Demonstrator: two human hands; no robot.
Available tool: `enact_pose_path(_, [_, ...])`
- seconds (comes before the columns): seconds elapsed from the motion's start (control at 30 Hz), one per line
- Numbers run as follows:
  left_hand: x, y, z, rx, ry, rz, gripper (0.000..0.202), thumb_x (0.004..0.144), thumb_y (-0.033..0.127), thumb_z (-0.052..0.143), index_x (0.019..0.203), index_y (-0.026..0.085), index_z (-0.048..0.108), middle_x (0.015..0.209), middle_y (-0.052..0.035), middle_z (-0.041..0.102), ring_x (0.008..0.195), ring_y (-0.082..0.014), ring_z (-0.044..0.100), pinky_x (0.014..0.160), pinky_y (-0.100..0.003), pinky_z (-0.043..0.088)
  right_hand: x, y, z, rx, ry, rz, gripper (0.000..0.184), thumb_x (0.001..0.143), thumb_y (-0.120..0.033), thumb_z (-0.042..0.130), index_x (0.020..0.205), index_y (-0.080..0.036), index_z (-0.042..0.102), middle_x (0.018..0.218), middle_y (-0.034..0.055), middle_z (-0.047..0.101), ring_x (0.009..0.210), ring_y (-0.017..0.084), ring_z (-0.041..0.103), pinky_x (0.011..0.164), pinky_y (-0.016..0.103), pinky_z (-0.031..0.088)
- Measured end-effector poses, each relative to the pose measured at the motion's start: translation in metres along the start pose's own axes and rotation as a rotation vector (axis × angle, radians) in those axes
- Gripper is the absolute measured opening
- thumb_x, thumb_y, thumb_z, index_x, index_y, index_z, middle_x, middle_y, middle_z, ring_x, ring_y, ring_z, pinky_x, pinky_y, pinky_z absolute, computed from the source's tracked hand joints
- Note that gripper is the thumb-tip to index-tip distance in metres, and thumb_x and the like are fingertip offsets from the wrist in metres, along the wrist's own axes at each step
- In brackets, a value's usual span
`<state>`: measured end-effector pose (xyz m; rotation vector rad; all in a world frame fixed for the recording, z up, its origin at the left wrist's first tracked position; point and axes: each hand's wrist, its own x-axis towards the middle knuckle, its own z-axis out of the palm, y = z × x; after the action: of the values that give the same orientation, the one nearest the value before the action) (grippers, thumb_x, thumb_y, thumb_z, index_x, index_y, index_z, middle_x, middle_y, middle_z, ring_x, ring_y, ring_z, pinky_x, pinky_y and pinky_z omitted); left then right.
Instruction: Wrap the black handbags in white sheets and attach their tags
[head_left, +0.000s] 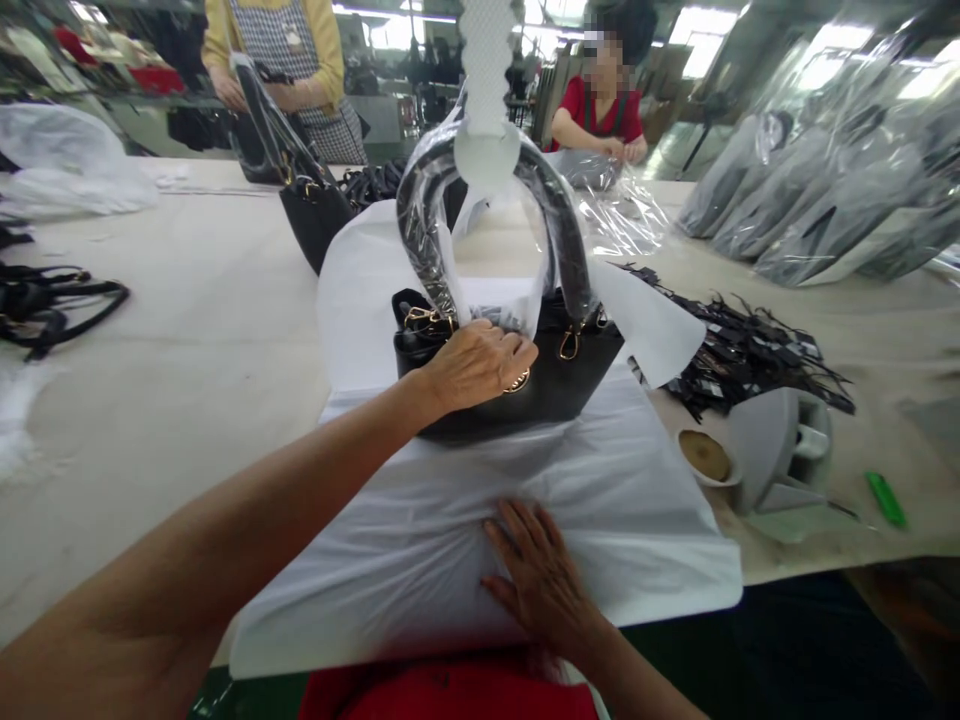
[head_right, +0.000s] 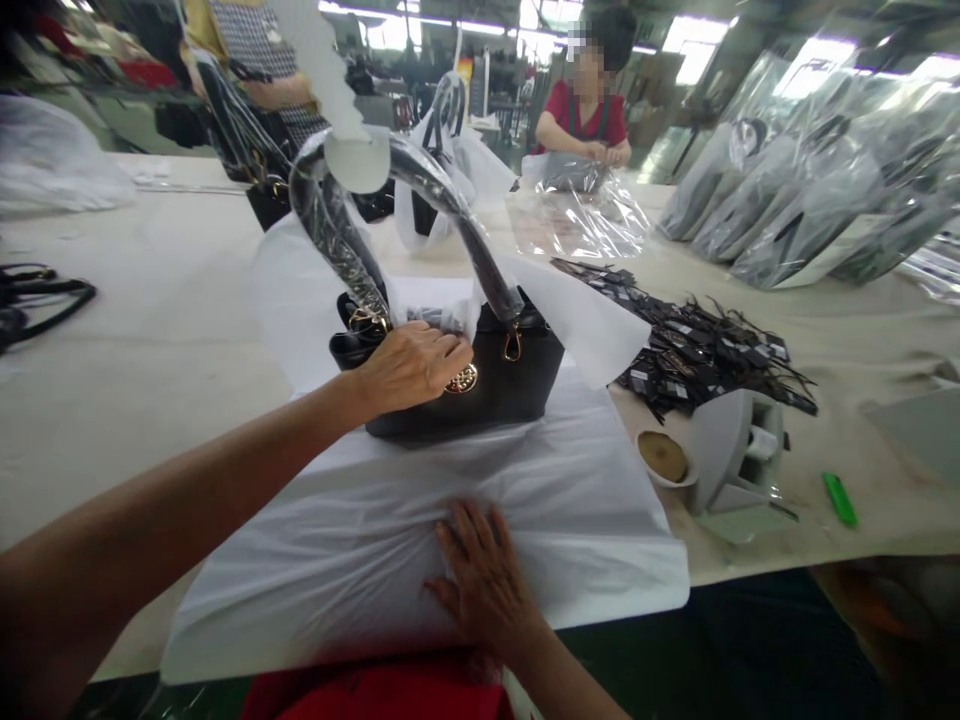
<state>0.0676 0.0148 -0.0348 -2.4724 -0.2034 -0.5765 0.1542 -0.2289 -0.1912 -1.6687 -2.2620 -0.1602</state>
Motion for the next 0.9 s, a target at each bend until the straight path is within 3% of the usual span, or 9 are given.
enact_pose_path(0.3, [0.000,-0.002,0.003,0.013,0.029,-0.007,0.023,0.086,0.006,0.037,0.087,0.011,0.059,0.063,-0.0038,0.061,0.056,-0.0189,0.059,0.053,-0.031,0.035,0.053,0.035,0.018,-0.054,0.016,0.119,0.041,0.090,-0.043,0.051,0.124,-0.021,0.058,0.136,0.0151,0.050,0.125,0.031,0.042,0.102,0.050,0.032])
enact_pose_path(0.43, [0.000,-0.002,0.001,-0.001,0.013,-0.004,0.023,0.085,0.005,0.037,0.086,0.012,0.058,0.062,-0.0035,0.061,0.056,-0.0181,0.059,0.053,-0.030,0.035,0.066,0.040,0.006,-0.046,0.078,0.089,0.029,0.091,-0.026,0.051,0.117,-0.021,0.061,0.126,0.0147,0.056,0.116,0.027,0.048,0.095,0.045,0.036])
enact_pose_path(0.53, [-0.001,-0.003,0.001,-0.011,0.010,0.001,0.023,0.085,0.004,0.036,0.089,0.011,0.057,0.065,-0.0038,0.062,0.057,-0.0177,0.059,0.053,-0.031,0.035,0.043,0.024,-0.011,0.091,0.070,-0.045,0.029,0.091,-0.016,0.046,0.116,-0.018,0.060,0.108,0.0108,0.064,0.099,0.021,0.055,0.087,0.036,0.041])
enact_pose_path(0.6, [-0.002,-0.003,0.001,-0.016,0.005,-0.001,0.023,0.084,0.004,0.036,0.091,0.011,0.057,0.067,-0.0041,0.063,0.057,-0.0178,0.059,0.053,-0.031,0.036,0.016,0.011,-0.017,0.208,-0.021,-0.081,0.029,0.091,-0.026,0.049,0.118,-0.018,0.058,0.108,0.0099,0.064,0.100,0.020,0.055,0.089,0.035,0.042])
enact_pose_path(0.67, [-0.002,-0.003,0.002,-0.020,0.005,-0.001,0.022,0.085,0.004,0.036,0.091,0.011,0.057,0.067,-0.0041,0.063,0.057,-0.0176,0.059,0.054,-0.031,0.037,-0.010,0.002,-0.015,0.235,-0.092,-0.139,0.053,0.084,-0.046,0.057,0.128,-0.017,0.051,0.123,0.0140,0.059,0.117,0.026,0.048,0.098,0.042,0.038])
enact_pose_path(0.73, [-0.002,-0.003,0.003,-0.019,0.009,0.003,0.022,0.085,0.005,0.037,0.090,0.011,0.057,0.066,-0.0038,0.063,0.057,-0.0174,0.059,0.054,-0.031,0.037,-0.028,-0.001,-0.008,0.221,-0.156,-0.215,0.077,0.075,-0.055,0.062,0.138,-0.016,0.041,0.135,0.0170,0.050,0.130,0.031,0.037,0.106,0.049,0.030])
enact_pose_path(0.8, [-0.002,-0.003,0.003,-0.016,0.018,0.006,0.021,0.085,0.005,0.037,0.090,0.011,0.057,0.066,-0.0034,0.062,0.057,-0.0173,0.059,0.054,-0.031,0.037,-0.036,0.000,-0.001,0.215,-0.241,-0.226,0.085,0.071,-0.050,0.064,0.142,-0.016,0.033,0.142,0.0175,0.043,0.135,0.032,0.030,0.110,0.053,0.024])
enact_pose_path(0.9, [-0.002,-0.003,0.002,-0.026,0.024,0.012,0.021,0.085,0.005,0.036,0.087,0.012,0.056,0.064,-0.0031,0.061,0.056,-0.0177,0.058,0.053,-0.031,0.037,-0.033,0.002,0.002,0.249,-0.355,-0.184,0.083,0.069,-0.035,0.061,0.144,-0.016,0.031,0.147,0.0180,0.037,0.138,0.034,0.026,0.112,0.057,0.018])
